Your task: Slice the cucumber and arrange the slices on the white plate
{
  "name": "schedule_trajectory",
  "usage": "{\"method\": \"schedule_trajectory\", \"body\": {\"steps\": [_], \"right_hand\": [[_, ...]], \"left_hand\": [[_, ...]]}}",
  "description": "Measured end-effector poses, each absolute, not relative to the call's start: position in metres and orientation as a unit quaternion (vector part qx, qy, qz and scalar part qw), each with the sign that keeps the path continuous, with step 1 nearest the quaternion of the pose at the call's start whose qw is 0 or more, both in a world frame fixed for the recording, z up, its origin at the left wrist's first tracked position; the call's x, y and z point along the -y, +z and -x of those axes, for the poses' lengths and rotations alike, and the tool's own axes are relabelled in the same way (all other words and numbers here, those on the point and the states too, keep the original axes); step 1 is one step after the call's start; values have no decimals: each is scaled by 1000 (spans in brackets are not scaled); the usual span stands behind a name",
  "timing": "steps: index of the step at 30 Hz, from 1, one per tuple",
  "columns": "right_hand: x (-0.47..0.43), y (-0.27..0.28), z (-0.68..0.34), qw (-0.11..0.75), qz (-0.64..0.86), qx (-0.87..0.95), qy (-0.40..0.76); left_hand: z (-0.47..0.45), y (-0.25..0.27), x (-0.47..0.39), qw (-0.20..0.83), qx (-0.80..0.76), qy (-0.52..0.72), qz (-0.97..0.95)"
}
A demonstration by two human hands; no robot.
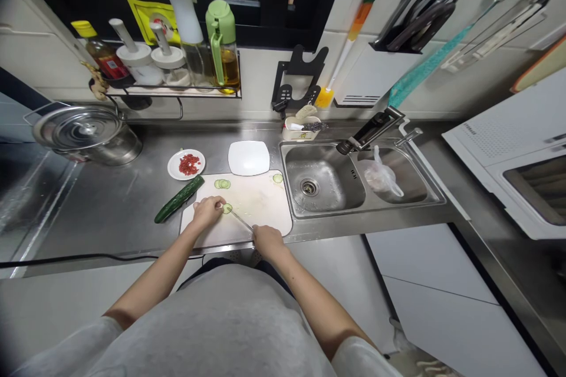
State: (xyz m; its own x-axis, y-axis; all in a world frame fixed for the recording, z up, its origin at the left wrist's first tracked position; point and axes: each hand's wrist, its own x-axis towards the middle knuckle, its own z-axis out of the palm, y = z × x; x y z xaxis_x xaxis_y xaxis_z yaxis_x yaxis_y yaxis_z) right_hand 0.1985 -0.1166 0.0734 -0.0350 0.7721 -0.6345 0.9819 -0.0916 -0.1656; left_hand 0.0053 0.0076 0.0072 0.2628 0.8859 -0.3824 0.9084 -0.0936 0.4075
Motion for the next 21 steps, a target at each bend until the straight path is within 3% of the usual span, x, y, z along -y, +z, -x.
{"method": "schedule_trajectory", "body": {"steps": [21], "right_hand": [[104, 77, -192, 174, -662, -665, -299]], "left_hand": [[-4, 8, -8, 304, -603, -12, -737]]}}
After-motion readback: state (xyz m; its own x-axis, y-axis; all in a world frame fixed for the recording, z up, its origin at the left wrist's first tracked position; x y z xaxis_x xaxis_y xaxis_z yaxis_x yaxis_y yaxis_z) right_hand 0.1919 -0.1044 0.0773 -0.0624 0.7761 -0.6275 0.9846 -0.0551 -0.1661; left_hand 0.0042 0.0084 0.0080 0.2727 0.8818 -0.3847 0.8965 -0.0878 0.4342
